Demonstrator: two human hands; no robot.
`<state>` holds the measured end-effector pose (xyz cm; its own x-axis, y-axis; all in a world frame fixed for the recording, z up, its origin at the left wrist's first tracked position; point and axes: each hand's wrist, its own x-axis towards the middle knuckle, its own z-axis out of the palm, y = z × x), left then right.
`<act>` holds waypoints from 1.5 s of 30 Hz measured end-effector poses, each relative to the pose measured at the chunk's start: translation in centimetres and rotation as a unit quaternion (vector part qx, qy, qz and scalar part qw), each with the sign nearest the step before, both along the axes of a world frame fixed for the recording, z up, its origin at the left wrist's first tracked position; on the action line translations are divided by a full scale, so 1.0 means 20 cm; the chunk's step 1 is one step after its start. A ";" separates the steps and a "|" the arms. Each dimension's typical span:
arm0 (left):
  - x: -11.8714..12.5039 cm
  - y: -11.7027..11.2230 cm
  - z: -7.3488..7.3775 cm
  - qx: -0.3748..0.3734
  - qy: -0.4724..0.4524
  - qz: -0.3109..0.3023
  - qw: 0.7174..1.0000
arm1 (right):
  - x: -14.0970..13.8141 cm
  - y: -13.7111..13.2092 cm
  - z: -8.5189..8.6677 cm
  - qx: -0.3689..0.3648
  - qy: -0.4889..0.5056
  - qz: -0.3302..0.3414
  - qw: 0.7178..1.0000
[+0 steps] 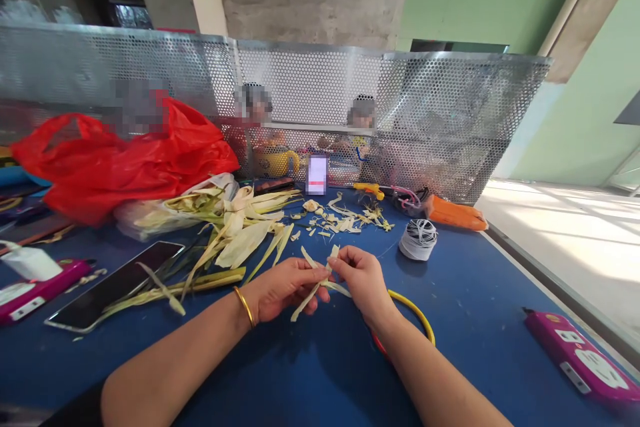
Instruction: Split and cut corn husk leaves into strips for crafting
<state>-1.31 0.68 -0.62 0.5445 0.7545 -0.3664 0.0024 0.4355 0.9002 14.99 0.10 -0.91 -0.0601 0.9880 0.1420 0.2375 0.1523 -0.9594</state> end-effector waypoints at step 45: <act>0.01 -0.02 0.07 -0.117 -0.234 0.112 0.959 | -0.04 0.00 -0.10 0.206 -0.192 0.028 0.959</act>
